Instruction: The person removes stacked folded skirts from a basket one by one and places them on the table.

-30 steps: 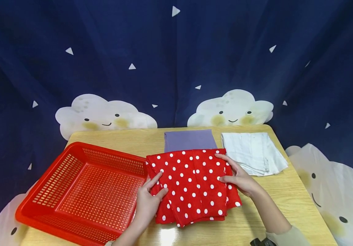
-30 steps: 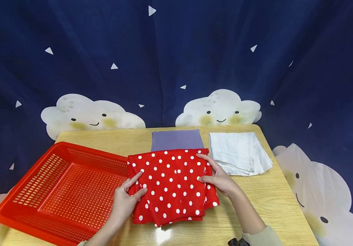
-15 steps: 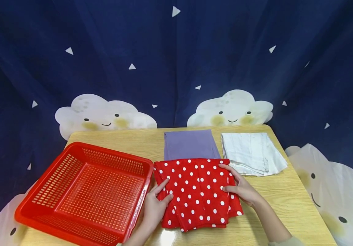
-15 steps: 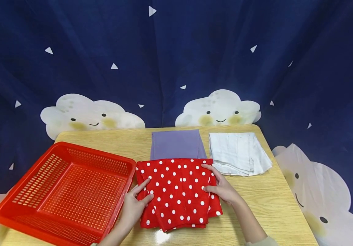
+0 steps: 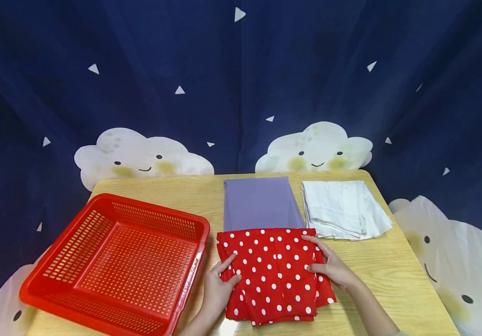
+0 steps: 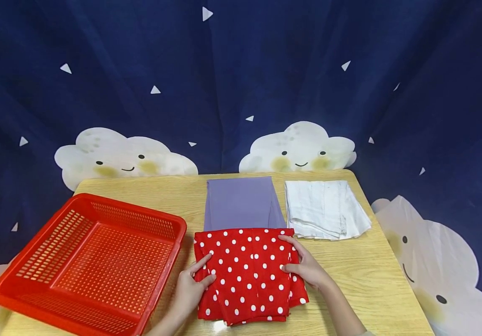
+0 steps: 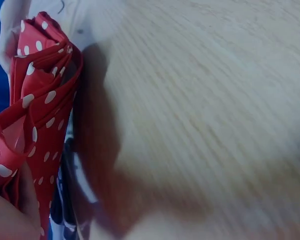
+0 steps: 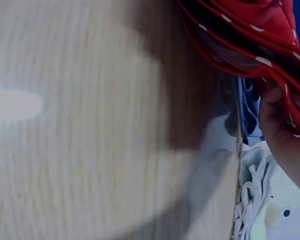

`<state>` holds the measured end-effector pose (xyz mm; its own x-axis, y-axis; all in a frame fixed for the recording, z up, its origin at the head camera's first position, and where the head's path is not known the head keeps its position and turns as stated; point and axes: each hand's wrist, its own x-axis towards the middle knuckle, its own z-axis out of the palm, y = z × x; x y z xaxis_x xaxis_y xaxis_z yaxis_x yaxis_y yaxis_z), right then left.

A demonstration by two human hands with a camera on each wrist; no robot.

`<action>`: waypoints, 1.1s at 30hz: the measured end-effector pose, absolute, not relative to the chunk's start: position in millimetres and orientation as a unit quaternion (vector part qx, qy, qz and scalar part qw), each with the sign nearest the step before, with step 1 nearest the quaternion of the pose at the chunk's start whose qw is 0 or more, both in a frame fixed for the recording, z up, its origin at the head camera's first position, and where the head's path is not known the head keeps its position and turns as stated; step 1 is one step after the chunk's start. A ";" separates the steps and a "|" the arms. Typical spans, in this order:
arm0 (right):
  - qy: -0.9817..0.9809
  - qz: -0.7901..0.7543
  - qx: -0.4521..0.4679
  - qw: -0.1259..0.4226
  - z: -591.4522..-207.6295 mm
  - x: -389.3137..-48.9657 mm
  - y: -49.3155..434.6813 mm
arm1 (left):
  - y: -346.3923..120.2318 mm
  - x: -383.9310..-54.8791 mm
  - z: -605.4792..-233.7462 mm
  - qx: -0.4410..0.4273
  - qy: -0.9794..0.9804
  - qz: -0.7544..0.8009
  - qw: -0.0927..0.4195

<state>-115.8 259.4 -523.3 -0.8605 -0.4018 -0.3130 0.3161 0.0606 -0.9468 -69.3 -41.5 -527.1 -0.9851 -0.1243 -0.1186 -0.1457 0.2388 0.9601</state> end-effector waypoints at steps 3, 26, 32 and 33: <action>0.685 -0.679 -0.027 0.262 -529.0 -113.8 260.6 | -41.5 -68.3 -532.8 -0.089 0.788 0.609 0.013; 0.762 -0.600 0.012 0.242 -553.0 -115.0 267.7 | -33.8 -71.5 -563.1 -0.110 0.815 0.569 -0.019; 0.795 -0.560 -0.004 0.235 -550.2 -115.0 265.4 | -35.7 -71.5 -568.3 -0.091 0.838 0.538 -0.024; 0.801 -0.551 -0.011 0.232 -549.4 -115.2 264.8 | -36.3 -71.8 -569.2 -0.087 0.841 0.534 -0.023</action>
